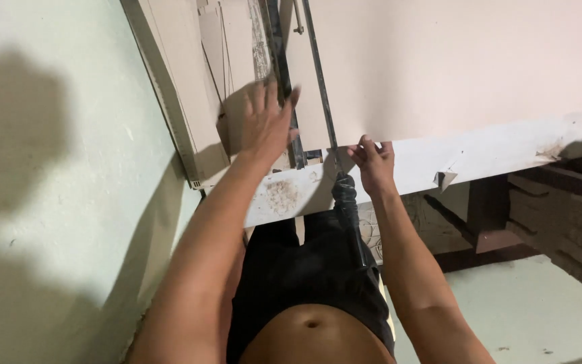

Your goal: The person feeds a large board into a manual cutting machine and pulls a lever to cut it into smaller pieces. The person repeats this process multiple times, stacking the cut pieces on the left side of the machine.

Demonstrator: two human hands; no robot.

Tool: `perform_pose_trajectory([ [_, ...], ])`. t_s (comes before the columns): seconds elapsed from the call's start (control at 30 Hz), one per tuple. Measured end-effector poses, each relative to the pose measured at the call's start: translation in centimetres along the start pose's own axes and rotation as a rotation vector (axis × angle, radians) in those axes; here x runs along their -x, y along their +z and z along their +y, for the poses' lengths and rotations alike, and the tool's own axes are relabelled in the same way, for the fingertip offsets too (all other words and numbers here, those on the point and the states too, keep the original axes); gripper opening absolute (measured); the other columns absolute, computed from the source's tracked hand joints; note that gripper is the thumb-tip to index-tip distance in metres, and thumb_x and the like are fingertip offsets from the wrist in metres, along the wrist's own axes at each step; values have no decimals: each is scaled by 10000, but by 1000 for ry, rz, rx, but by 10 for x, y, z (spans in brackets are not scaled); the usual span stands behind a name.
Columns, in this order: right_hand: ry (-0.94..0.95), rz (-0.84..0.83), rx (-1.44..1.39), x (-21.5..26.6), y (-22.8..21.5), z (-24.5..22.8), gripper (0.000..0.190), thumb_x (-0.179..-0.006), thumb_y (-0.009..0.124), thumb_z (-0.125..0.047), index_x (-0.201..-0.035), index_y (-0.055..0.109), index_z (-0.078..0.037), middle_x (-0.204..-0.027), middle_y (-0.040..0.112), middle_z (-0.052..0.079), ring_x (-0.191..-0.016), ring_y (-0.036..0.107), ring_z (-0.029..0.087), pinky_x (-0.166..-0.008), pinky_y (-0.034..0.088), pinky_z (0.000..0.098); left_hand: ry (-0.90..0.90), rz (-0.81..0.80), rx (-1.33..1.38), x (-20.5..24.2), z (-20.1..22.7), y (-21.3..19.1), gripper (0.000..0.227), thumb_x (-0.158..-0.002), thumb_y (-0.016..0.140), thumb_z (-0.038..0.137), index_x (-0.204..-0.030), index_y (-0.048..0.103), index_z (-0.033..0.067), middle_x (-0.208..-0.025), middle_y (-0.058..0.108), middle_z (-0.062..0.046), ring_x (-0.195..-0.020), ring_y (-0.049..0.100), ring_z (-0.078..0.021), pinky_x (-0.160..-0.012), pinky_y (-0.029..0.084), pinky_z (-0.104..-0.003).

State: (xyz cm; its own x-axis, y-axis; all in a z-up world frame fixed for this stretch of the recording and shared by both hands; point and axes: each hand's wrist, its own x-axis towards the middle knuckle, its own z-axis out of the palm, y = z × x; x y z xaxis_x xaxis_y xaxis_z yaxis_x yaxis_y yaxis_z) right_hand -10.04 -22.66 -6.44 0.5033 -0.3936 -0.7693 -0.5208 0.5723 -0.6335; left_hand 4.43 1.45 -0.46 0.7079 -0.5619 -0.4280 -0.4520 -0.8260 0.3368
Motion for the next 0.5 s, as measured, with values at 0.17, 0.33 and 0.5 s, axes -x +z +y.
perform_pose_trajectory([
  [0.17, 75, -202, 539, 14, 3, -33, 351, -1068, 570, -319, -954, 690, -10, -726, 656, 73, -618, 656, 179, -608, 624, 350, -377, -390, 97, -39, 36, -7, 1256, -834, 774, 89, -1616, -205, 184, -1634, -230, -311, -1531, -169, -469, -1195, -66, -704],
  [0.33, -167, -211, 1261, 132, 65, -121, 365, -1053, 423, -308, -1308, 502, -60, -640, 655, 59, -464, 567, 162, -451, 450, 283, -391, -307, 125, -49, 32, 23, 1267, -793, 717, -43, -1606, -227, 191, -1627, -253, -314, -1548, -167, -473, -1174, -67, -751],
  [0.5, 57, -292, 1711, 178, 98, -79, 958, -922, 560, -634, -1649, 83, -231, -834, 729, 276, -762, 713, 512, -695, 568, 588, -395, -353, 63, -48, 36, 17, 1359, -745, 853, 96, -1619, -184, 177, -1614, -247, -326, -1530, -166, -498, -1179, -31, -752],
])
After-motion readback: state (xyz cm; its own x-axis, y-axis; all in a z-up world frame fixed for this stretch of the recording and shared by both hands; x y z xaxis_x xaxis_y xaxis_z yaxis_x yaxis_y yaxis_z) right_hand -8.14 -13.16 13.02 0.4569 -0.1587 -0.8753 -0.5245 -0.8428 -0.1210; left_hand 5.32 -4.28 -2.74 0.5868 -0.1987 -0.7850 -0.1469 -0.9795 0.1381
